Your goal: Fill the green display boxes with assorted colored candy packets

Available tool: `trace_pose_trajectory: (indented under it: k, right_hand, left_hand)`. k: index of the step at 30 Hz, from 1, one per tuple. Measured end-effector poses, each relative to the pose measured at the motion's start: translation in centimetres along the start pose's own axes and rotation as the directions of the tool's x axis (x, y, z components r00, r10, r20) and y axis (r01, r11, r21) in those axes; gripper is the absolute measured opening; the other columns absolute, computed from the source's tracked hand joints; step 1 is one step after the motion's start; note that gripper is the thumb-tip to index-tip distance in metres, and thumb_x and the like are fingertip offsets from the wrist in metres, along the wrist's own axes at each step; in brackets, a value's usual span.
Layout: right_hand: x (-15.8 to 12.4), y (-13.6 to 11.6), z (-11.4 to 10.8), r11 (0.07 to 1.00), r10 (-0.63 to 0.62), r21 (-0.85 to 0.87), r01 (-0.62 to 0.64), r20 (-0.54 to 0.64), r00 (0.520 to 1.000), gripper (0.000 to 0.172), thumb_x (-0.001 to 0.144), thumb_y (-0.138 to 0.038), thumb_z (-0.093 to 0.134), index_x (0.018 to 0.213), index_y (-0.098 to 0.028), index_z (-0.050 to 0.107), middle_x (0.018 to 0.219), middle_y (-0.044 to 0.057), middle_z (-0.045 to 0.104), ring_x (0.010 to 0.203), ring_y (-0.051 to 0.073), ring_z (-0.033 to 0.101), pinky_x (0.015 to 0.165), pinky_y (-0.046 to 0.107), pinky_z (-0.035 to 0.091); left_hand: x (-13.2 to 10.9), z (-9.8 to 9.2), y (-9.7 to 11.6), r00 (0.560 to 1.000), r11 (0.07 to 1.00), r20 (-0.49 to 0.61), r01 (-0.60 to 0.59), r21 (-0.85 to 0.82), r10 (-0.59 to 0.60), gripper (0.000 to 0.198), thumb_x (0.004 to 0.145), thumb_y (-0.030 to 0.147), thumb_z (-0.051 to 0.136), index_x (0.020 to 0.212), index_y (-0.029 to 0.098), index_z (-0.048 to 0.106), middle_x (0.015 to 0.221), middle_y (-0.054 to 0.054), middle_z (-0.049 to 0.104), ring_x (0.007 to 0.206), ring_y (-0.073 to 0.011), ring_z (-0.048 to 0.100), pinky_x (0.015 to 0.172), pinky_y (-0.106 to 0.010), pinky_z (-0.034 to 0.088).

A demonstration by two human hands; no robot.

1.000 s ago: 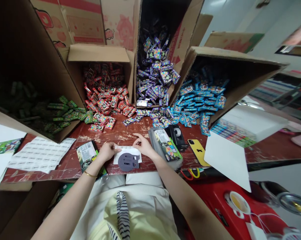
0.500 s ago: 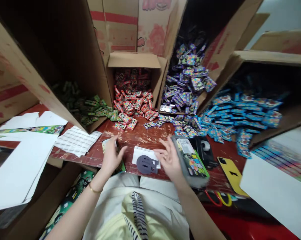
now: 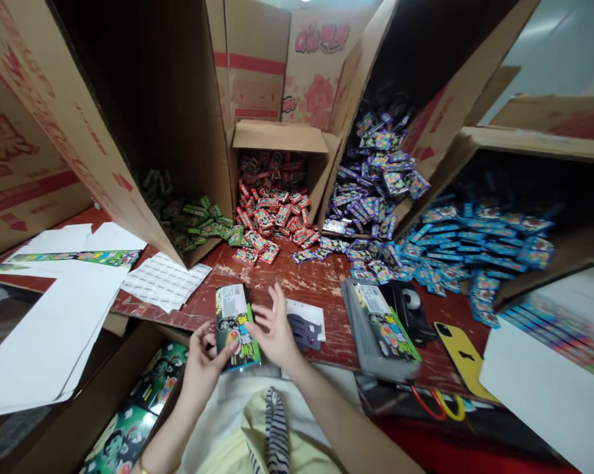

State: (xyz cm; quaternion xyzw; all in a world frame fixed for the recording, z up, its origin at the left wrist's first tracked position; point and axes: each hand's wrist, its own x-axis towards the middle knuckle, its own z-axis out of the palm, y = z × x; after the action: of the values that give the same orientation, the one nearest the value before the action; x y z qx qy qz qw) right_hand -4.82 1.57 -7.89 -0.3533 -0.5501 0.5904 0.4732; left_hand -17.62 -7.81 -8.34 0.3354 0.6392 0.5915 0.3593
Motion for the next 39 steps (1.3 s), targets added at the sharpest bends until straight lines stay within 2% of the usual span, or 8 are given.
trace_pose_trajectory:
  k: [6, 11, 17, 21, 25, 28, 33, 39]
  right_hand:
    - [0.1, -6.0, -3.1, 0.990, -0.007, 0.141, 0.033, -0.176, 0.984, 0.089, 0.073, -0.036, 0.072, 0.141, -0.026, 0.016, 0.130, 0.013, 0.054, 0.116, 0.022, 0.054, 0.097, 0.040, 0.046]
    - [-4.1, -8.2, -3.2, 0.973, -0.068, 0.216, 0.085, -0.085, 0.994, 0.080, 0.080, -0.028, 0.067, 0.142, -0.030, 0.016, 0.119, 0.009, 0.063, 0.097, 0.018, 0.062, 0.086, 0.037, 0.051]
    - [-7.1, -10.8, -2.3, 0.961, -0.172, 0.204, 0.188, -0.094, 0.981, 0.083, 0.084, -0.023, 0.063, 0.145, -0.031, 0.008, 0.119, 0.008, 0.062, 0.097, 0.017, 0.062, 0.089, 0.037, 0.049]
    - [-7.2, -11.5, -2.5, 0.952, -0.171, 0.240, 0.190, -0.096, 0.981, 0.087, 0.083, -0.021, 0.065, 0.145, -0.030, 0.005, 0.112, 0.007, 0.064, 0.091, 0.016, 0.064, 0.081, 0.032, 0.052]
    - [-6.5, -11.7, -3.1, 0.950, -0.073, 0.290, 0.112, -0.141, 0.987, 0.086, 0.081, -0.022, 0.066, 0.144, -0.027, 0.008, 0.097, 0.005, 0.069, 0.083, 0.016, 0.066, 0.075, 0.030, 0.053]
    - [-5.7, -11.8, -4.0, 0.943, 0.006, 0.328, 0.049, -0.165, 0.986, 0.087, 0.078, -0.020, 0.069, 0.143, -0.024, 0.012, 0.084, 0.002, 0.071, 0.080, 0.017, 0.068, 0.080, 0.033, 0.053]
    - [-5.3, -11.8, -5.4, 0.927, 0.075, 0.375, -0.011, -0.158, 0.985, 0.089, 0.072, -0.019, 0.072, 0.141, -0.018, 0.016, 0.079, 0.002, 0.072, 0.079, 0.018, 0.069, 0.086, 0.038, 0.051]
    - [-6.5, -11.0, -4.9, 0.963, -0.229, 0.068, 0.261, -0.302, 0.925, 0.083, 0.077, -0.017, 0.067, 0.141, -0.031, 0.015, 0.116, 0.008, 0.058, 0.079, 0.015, 0.068, 0.081, 0.038, 0.054]
  left_hand:
    - [-7.1, 1.4, 2.7, 0.966, 0.990, 0.236, 0.128, -0.067, -0.108, 0.079, 0.056, 0.035, 0.082, 0.122, 0.033, 0.039, 0.101, -0.003, 0.054, 0.083, -0.0235, 0.065, 0.069, -0.035, 0.057]
    - [-4.6, 2.6, 7.0, 0.974, 0.999, 0.228, -0.009, -0.032, 0.016, 0.056, 0.070, 0.044, 0.071, 0.119, 0.025, 0.051, 0.103, -0.007, 0.059, 0.090, -0.0215, 0.060, 0.074, -0.030, 0.051]
    - [-2.3, 5.0, 11.1, 0.946, 0.974, 0.263, -0.147, -0.171, 0.189, 0.018, 0.083, 0.035, 0.062, 0.078, 0.021, 0.053, 0.080, 0.002, 0.058, 0.071, -0.0104, 0.053, 0.065, -0.019, 0.044]
    - [-2.5, 6.2, 11.6, 0.943, 0.943, 0.236, -0.165, -0.288, 0.237, 0.024, 0.078, 0.026, 0.069, 0.075, 0.021, 0.046, 0.075, 0.005, 0.055, 0.069, -0.0081, 0.052, 0.067, -0.018, 0.044]
    - [-2.2, 6.2, 11.3, 0.952, 0.956, 0.293, 0.001, -0.294, 0.089, 0.028, 0.077, 0.029, 0.070, 0.098, 0.024, 0.054, 0.074, 0.006, 0.059, 0.062, -0.0078, 0.053, 0.058, -0.017, 0.043]
    - [-2.0, 6.0, 11.3, 0.938, 0.979, 0.347, 0.075, -0.188, -0.005, 0.025, 0.074, 0.035, 0.072, 0.090, 0.017, 0.063, 0.080, -0.001, 0.067, 0.069, -0.0108, 0.059, 0.063, -0.020, 0.047]
    - [-2.3, 6.0, 11.6, 0.928, 0.996, 0.369, -0.009, -0.094, 0.043, 0.024, 0.075, 0.039, 0.069, 0.078, 0.015, 0.069, 0.083, -0.006, 0.071, 0.076, -0.0149, 0.063, 0.070, -0.023, 0.049]
    - [-3.0, 6.5, 10.9, 0.923, 0.992, 0.364, -0.105, -0.075, 0.125, 0.020, 0.070, 0.030, 0.076, 0.082, 0.018, 0.065, 0.091, -0.003, 0.069, 0.086, -0.0160, 0.063, 0.078, -0.025, 0.049]
